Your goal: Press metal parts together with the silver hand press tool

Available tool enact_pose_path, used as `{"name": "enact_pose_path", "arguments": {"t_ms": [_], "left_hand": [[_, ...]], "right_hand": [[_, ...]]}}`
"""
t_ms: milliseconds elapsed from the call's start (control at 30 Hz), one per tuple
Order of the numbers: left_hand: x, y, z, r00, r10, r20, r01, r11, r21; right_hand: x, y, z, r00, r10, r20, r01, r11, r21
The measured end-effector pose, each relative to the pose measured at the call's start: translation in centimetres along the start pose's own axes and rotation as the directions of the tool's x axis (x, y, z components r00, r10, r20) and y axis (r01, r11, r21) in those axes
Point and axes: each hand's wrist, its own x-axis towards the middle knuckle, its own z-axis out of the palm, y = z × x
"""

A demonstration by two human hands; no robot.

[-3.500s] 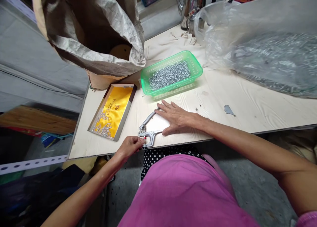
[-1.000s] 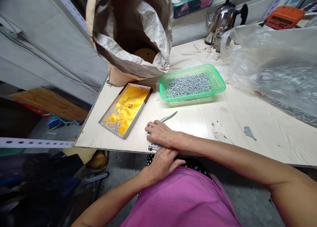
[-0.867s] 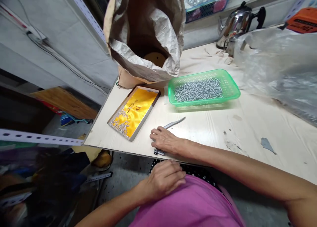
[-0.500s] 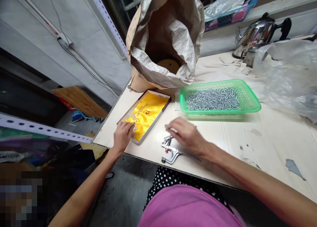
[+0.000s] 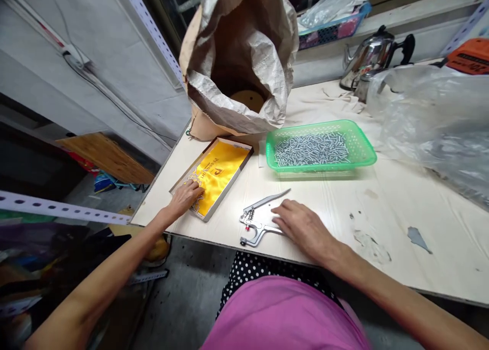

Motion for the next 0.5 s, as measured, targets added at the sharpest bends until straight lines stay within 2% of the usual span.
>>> {"name": "enact_pose_path", "arguments": {"t_ms": [67,133,200,233,300,367,433,500], "left_hand": [[0.1,0.7,-0.5,0.999,-0.002,-0.045,-0.001,0.997,-0.077],[-0.2,2.6,-1.1,0.987,-0.063,-0.15,0.025,0.969,-0.244],[-0.8,5.8,-1.6,0.967,-0.173,-0.185,0.06,0.866,-0.497],[-1.2,7.7,-1.8,0.968,-0.214,-0.132,0.084,0.772,-0.63],[-2.1,11.5,-1.9,0.973,-0.221,0.066,0.176,0.531,-0.829],[-2.7,14.5,-1.7,0.952,-0.185,0.245,0.295,0.333,-0.895],[-3.0,16.3,-1.3,0.919,-0.18,0.351,0.385,0.225,-0.895],[-2.9,17.1,-0.8,0.889,-0.199,0.412,0.445,0.165,-0.88]], "right_hand": [[-1.2,-0.6,1.6,0.998,0.027,0.057,-0.027,1.0,0.01],[-1.9,-0.9,2.4,0.995,0.061,0.075,-0.061,0.998,0.002],[-2.3,-0.9,2.5,0.993,0.09,0.079,-0.089,0.996,-0.005],[-2.4,-0.9,2.4,0.992,0.095,0.084,-0.095,0.995,-0.006],[-2.5,-1.0,2.3,0.99,0.098,0.097,-0.098,0.995,-0.01],[-2.7,-1.1,2.3,0.99,0.094,0.103,-0.092,0.995,-0.027],[-2.9,-1.1,2.5,0.992,0.093,0.087,-0.09,0.995,-0.046],[-3.1,-1.0,2.9,0.994,0.087,0.059,-0.084,0.995,-0.055]]}}
